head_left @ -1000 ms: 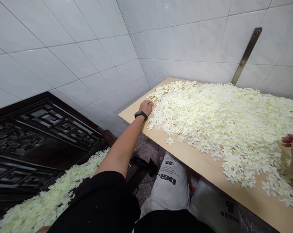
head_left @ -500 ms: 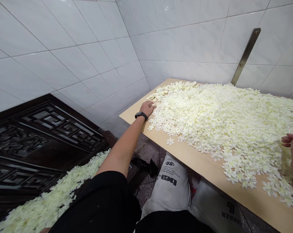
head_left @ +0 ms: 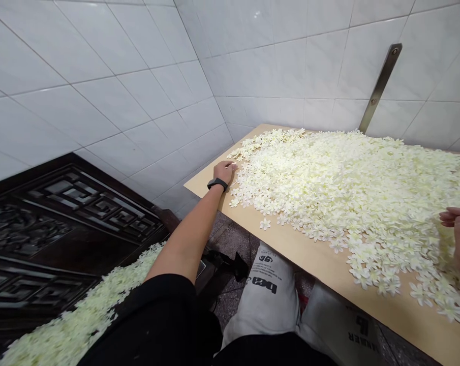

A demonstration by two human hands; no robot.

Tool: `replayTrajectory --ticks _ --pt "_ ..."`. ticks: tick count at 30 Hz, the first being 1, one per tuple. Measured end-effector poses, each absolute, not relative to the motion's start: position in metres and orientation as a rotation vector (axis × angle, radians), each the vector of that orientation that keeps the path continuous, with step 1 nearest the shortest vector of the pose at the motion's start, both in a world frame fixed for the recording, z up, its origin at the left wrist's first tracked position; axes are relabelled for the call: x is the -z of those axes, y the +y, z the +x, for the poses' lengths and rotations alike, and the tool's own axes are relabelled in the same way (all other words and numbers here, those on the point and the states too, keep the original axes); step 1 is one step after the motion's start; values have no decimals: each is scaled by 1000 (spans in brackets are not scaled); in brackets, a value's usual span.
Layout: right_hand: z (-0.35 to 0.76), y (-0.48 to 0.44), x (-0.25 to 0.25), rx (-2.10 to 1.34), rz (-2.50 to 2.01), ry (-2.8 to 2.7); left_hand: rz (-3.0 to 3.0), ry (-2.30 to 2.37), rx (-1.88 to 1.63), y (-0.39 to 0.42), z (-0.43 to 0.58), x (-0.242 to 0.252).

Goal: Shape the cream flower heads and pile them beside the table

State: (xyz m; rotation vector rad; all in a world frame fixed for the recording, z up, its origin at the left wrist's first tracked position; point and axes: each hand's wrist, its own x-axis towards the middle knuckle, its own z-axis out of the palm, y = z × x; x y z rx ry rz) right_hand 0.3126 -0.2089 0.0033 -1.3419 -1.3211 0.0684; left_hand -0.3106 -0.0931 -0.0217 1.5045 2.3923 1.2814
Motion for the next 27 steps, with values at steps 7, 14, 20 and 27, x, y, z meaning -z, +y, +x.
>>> replayTrajectory --ticks 7,14,20,27 --pt "308 -212 -11 -157 -1115 -1366 2095 1759 -1737 -124 -161 -19" --pt "305 -225 -21 -657 -1030 -1643 2705 248 -1556 -171 71 -49" --pt "304 -219 -17 -1385 -854 -1375 2489 68 -1371 -160 134 -41" --pt "307 -213 -18 -1549 -844 -1168 2675 -6 -1291 -150 124 -28"
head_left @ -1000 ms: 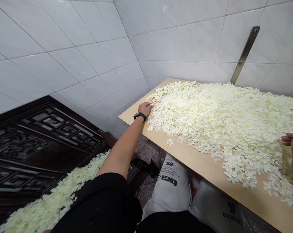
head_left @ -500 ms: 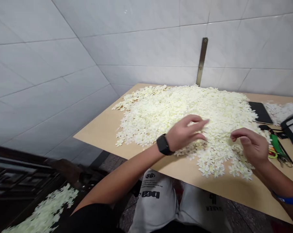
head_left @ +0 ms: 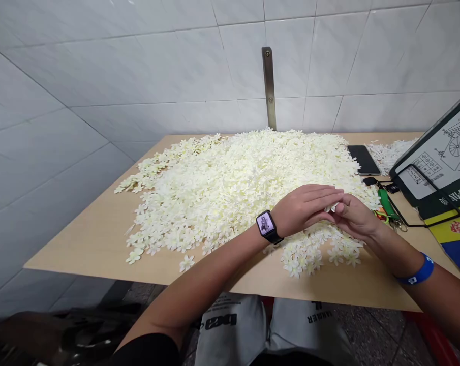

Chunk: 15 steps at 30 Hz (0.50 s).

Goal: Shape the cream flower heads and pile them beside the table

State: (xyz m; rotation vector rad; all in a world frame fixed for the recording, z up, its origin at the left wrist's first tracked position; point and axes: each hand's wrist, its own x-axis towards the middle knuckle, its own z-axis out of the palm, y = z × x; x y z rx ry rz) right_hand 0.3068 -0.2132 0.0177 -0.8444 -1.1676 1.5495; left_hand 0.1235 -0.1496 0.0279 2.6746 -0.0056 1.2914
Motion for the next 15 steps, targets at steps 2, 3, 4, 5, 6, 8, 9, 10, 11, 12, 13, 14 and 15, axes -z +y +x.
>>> replayTrajectory --ticks 2,3,4,5,6,8,9,10,11,12,13,14,15 --pt "306 -212 -14 -1557 -857 -1153 2708 -6 -1259 -149 120 -25" --pt "306 -211 -13 -1554 -861 -1149 2706 -6 -1254 -149 119 -23" --pt "305 -210 -12 -1547 -866 -1149 2693 -6 -1259 -149 119 -21" --pt "304 -210 -12 -1540 -874 -1154 2676 -3 -1272 -150 118 -20" --pt "302 -210 -12 -1532 -889 -1161 2659 -5 -1294 -151 118 -18" --pt "300 -209 -12 -1513 -926 -1164 2631 -5 -1338 -153 119 -16" --pt "299 -210 -13 -1500 -941 -1155 2621 -1 -1348 -154 119 -15" --pt "298 -210 -13 -1481 -953 -1141 2612 6 -1348 -156 120 -15" --pt "297 -211 -14 -1456 -963 -1126 2600 10 -1343 -157 121 -15" --pt "296 -211 -14 -1429 -966 -1110 2583 9 -1335 -158 121 -15" --pt "295 -212 -15 -1404 -965 -1095 2562 4 -1327 -159 121 -16" --pt "294 -213 -16 -1386 -962 -1082 2535 0 -1326 -161 122 -17" --pt "294 -214 -17 -1388 -952 -1074 2506 4 -1330 -162 121 -17"
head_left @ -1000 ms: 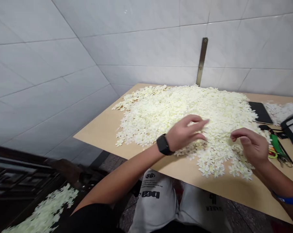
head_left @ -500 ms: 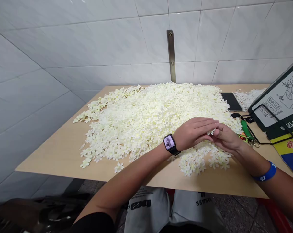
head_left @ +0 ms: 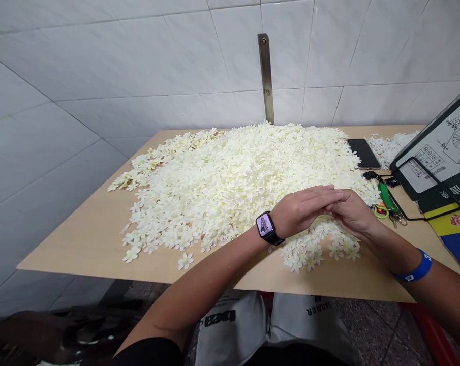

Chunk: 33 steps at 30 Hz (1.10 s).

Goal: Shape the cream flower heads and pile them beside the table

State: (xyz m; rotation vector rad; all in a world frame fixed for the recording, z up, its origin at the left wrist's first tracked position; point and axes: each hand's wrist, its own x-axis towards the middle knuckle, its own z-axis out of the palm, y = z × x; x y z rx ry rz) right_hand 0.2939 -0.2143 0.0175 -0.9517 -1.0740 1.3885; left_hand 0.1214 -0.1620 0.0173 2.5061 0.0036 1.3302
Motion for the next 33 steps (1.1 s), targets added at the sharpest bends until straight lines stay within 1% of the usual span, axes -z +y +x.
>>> replayTrajectory --ticks 7,12,15,22,27,29,33 --pt "297 -215 -9 -1773 -825 -1057 2481 320 -1480 -170 116 -19" --pt "297 -213 -3 -1864 -768 -1022 2493 272 -1472 -169 116 -17" --pt "299 -212 -8 -1837 -781 -1015 2473 204 -1423 -164 118 -15" --pt "298 -213 -22 -1546 -952 -976 2570 115 -1149 -158 119 -14" --pt "295 -214 -23 -1349 -1008 -1004 2500 167 -1160 -161 118 -14" --pt "295 -215 -23 -1385 -1008 -1022 2391 220 -1235 -164 117 -16" --pt "295 -218 -23 -1586 -928 -1030 2216 382 -1360 -170 114 -23"
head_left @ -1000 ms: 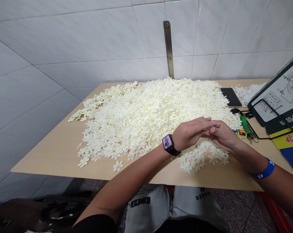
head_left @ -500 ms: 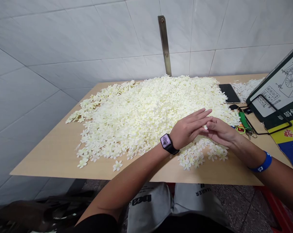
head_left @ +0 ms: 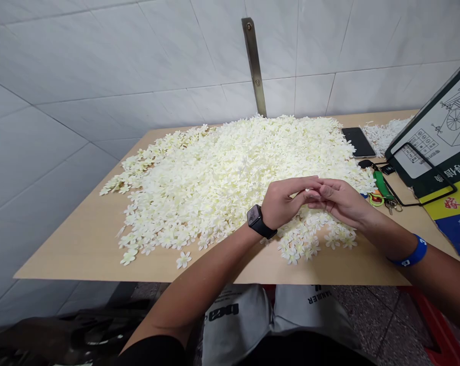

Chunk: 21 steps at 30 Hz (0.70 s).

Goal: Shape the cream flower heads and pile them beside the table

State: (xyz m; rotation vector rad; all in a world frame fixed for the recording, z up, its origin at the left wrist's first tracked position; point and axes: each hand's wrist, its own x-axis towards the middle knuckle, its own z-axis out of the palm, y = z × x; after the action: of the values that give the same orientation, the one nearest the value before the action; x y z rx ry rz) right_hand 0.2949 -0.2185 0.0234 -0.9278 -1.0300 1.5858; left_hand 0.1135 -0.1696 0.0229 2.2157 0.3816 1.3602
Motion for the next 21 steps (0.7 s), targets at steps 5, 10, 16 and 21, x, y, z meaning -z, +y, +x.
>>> replayTrajectory --ticks 5,10,16,21 --pt "294 -221 -26 -1716 -920 -1036 2320 317 -1315 -166 113 -19" --pt "292 -218 -25 -1563 -1034 -982 2476 238 -1023 -152 116 -8" --pt "294 -219 -29 -1327 -1071 -1209 2594 252 -1149 -149 115 -6" --pt "296 -222 -33 -1345 -1036 -1272 2556 230 -1390 -155 111 -12"
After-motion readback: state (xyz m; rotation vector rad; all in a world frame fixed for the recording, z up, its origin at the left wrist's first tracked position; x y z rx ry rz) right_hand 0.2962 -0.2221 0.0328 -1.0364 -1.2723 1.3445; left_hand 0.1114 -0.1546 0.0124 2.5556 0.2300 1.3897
